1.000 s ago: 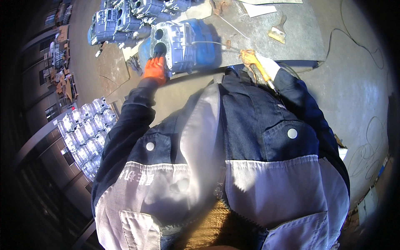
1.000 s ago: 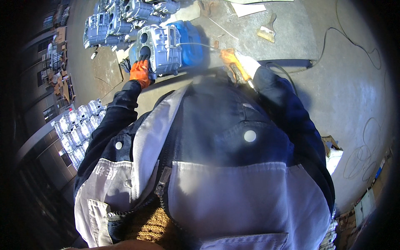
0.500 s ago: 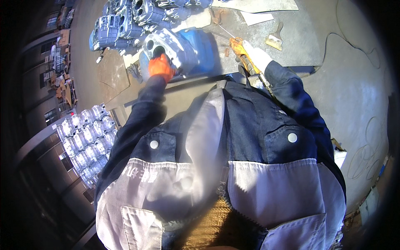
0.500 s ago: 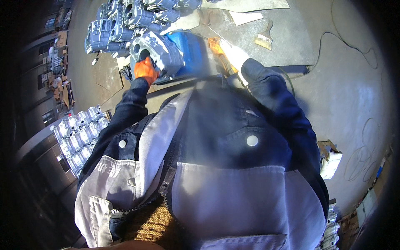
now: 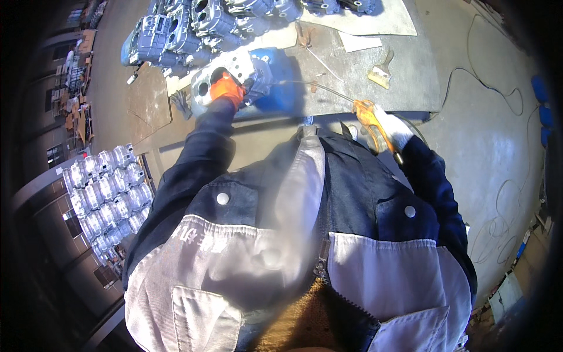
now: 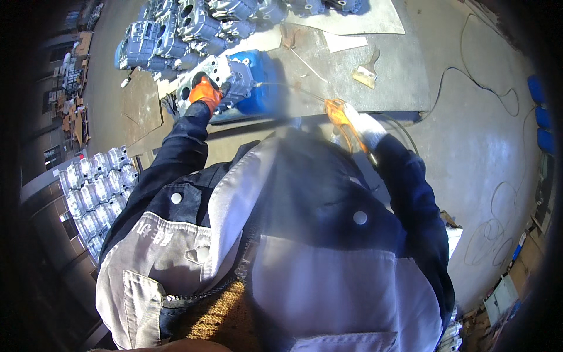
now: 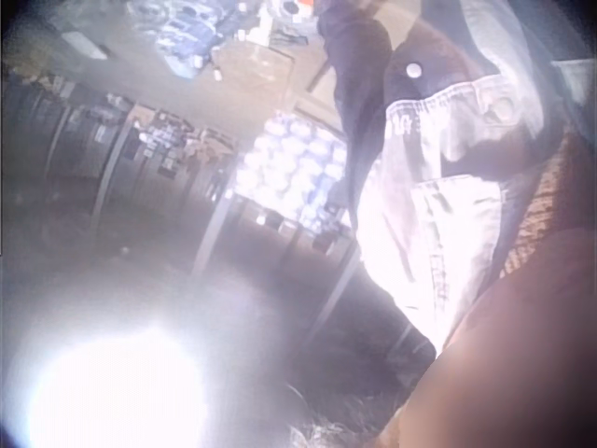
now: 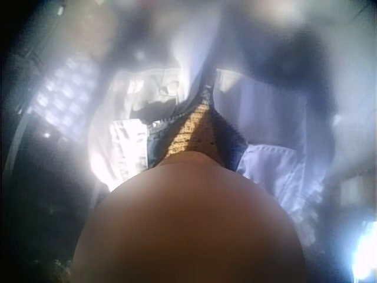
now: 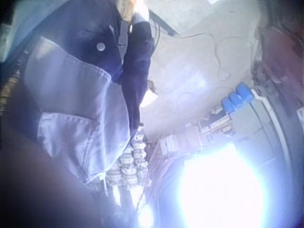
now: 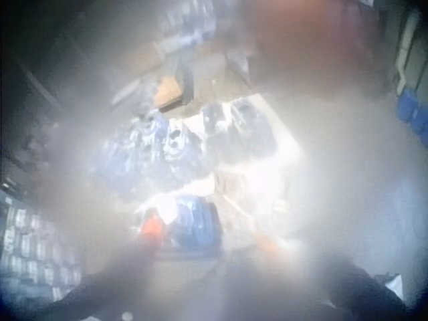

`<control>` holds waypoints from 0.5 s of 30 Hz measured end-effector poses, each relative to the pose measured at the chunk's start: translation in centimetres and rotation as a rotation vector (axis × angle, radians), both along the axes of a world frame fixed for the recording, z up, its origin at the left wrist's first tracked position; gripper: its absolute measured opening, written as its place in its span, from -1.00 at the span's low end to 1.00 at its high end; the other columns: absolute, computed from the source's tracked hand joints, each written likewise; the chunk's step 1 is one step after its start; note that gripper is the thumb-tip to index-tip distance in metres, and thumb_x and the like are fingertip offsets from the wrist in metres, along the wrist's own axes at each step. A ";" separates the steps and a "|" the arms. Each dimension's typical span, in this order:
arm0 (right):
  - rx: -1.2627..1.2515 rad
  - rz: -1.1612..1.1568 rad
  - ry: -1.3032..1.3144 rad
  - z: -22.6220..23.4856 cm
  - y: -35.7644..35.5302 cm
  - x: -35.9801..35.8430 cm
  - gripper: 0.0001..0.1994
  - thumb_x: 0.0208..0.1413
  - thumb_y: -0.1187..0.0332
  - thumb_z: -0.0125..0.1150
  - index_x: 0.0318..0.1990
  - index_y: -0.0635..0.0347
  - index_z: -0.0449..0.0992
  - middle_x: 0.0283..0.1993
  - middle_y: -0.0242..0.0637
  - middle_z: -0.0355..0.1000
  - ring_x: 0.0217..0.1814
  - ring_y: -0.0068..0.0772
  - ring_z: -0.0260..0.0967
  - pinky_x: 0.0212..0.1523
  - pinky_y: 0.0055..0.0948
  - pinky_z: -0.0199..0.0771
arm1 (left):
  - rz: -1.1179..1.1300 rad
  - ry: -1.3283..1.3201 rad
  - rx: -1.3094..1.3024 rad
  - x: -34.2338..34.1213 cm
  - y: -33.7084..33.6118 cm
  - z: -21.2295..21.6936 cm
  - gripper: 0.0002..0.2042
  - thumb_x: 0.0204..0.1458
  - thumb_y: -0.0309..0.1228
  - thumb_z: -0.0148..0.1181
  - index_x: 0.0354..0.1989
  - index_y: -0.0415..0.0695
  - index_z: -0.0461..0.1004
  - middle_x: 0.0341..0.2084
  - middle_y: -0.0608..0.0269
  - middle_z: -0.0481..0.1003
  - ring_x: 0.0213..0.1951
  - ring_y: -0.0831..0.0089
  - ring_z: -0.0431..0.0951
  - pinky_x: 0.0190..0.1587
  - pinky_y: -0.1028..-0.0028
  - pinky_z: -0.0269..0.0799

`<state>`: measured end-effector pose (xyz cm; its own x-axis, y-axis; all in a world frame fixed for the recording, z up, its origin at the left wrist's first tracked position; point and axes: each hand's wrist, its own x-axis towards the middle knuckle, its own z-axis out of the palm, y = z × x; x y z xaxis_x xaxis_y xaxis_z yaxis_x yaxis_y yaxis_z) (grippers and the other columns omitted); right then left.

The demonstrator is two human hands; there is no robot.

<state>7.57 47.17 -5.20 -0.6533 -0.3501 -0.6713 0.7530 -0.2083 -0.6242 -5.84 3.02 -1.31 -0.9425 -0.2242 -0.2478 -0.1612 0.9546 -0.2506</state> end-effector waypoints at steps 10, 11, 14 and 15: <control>-0.094 -0.180 0.086 6.1 -5.8 -3.2 -0.48 0.29 -0.02 -0.18 -0.08 0.33 0.47 -0.35 -0.28 0.48 -0.40 -0.58 0.35 -0.30 -0.60 0.37 | -0.100 -0.193 0.176 0.8 -3.7 1.7 -0.42 -0.16 -0.12 0.28 0.05 -0.06 0.26 -0.16 -0.02 0.51 -0.04 0.06 0.48 -0.05 0.04 0.34; -0.039 -0.130 0.093 6.6 -6.6 -4.0 -0.48 0.29 -0.03 -0.18 -0.09 0.32 0.47 -0.35 -0.27 0.48 -0.39 -0.58 0.36 -0.30 -0.60 0.38 | -0.202 -0.162 0.204 0.9 -4.9 1.4 -0.48 -0.17 -0.16 0.29 -0.03 -0.08 0.30 -0.20 -0.05 0.51 -0.09 0.02 0.49 -0.10 0.08 0.38; -0.019 -0.065 0.146 8.1 -9.1 -5.9 -0.50 0.28 -0.02 -0.17 -0.06 0.29 0.46 -0.31 -0.26 0.46 -0.38 -0.53 0.38 -0.32 -0.56 0.41 | -0.423 -0.012 0.395 0.6 -8.2 -0.7 -0.61 -0.16 -0.31 0.25 -0.14 -0.14 0.34 -0.36 -0.11 0.51 -0.22 -0.09 0.49 -0.19 0.11 0.41; -0.061 -0.120 0.148 8.5 -9.9 -6.3 -0.51 0.28 -0.01 -0.16 -0.03 0.29 0.43 -0.28 -0.26 0.46 -0.38 -0.49 0.39 -0.33 -0.54 0.42 | -0.462 0.021 0.467 0.3 -9.1 -1.5 -0.63 -0.17 -0.34 0.24 -0.15 -0.14 0.34 -0.37 -0.12 0.51 -0.23 -0.10 0.49 -0.20 0.11 0.41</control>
<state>1.27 37.22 3.35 -0.7830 -0.3007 -0.5445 0.6211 -0.3317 -0.7100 -5.54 -6.04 -2.83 -0.9219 0.3311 -0.2011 0.2907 0.9344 0.2059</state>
